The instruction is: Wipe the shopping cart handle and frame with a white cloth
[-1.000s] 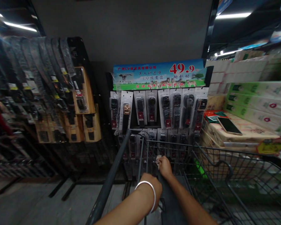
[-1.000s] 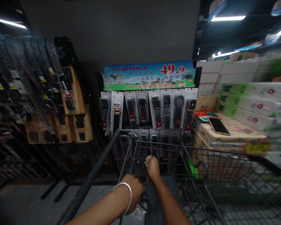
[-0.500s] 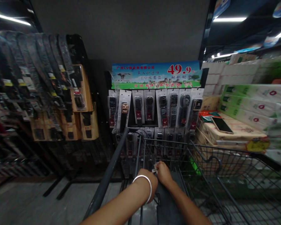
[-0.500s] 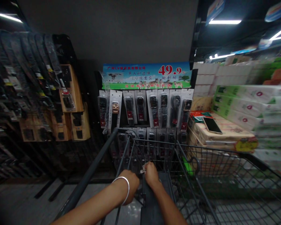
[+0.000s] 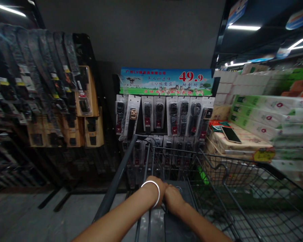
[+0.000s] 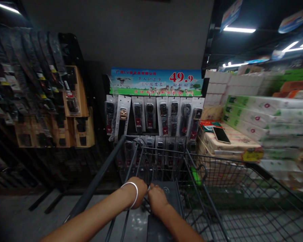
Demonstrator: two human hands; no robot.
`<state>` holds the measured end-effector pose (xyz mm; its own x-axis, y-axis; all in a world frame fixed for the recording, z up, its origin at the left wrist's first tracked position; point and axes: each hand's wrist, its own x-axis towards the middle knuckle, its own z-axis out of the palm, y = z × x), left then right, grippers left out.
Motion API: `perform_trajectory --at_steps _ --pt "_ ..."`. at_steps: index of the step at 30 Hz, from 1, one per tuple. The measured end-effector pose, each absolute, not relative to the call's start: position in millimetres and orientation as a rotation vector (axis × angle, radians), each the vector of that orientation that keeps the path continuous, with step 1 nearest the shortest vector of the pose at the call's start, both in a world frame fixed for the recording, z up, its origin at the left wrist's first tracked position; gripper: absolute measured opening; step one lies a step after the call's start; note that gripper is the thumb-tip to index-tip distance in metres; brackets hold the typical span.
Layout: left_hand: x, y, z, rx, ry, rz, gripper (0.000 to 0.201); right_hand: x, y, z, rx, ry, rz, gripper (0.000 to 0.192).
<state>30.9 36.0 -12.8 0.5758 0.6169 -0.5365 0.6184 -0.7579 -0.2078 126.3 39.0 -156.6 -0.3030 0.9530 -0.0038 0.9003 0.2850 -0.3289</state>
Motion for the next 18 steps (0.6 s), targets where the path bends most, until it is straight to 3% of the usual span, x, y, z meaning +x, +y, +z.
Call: perform_trajectory --at_steps 6,11,18 --pt "31 34 -12 2.772 1.099 -0.925 0.040 125 -9 -143 -1.950 -2.466 0.409 0.039" --pt "31 34 -11 2.754 1.097 -0.937 0.040 140 -28 -113 -2.164 -2.562 0.615 0.035" --pt "30 33 -11 2.741 1.098 -0.932 0.039 148 -28 -125 -2.356 -2.339 0.366 0.046"
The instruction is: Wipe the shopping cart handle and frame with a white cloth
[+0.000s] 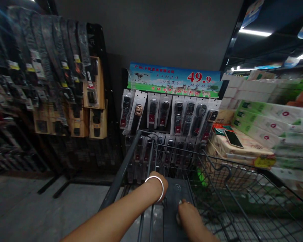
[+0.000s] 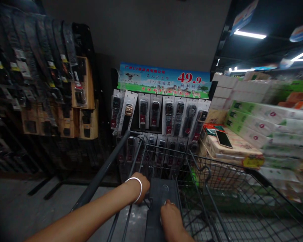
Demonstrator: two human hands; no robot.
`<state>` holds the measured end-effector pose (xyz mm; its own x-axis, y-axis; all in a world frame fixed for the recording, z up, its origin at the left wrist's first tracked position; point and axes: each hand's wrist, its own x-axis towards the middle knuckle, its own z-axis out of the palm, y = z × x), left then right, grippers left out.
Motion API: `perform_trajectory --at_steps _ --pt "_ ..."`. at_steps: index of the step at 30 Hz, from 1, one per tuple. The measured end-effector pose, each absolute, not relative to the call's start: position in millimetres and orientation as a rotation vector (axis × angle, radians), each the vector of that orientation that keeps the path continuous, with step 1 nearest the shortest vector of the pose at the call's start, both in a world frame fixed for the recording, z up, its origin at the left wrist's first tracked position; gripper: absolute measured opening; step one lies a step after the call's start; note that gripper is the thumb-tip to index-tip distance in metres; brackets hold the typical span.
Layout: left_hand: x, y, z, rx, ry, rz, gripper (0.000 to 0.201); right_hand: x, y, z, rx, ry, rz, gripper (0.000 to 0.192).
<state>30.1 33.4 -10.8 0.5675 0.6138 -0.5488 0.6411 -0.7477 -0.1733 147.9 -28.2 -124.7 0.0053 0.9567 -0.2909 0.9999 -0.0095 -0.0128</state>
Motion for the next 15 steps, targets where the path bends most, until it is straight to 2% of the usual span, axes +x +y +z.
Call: perform_trajectory --at_steps 11,15 --pt "29 32 -14 2.762 1.119 -0.856 0.036 159 31 -143 2.261 1.994 0.043 0.040" --pt "29 30 -14 2.755 1.139 -0.853 0.036 167 49 -151 2.208 2.041 0.099 0.037"
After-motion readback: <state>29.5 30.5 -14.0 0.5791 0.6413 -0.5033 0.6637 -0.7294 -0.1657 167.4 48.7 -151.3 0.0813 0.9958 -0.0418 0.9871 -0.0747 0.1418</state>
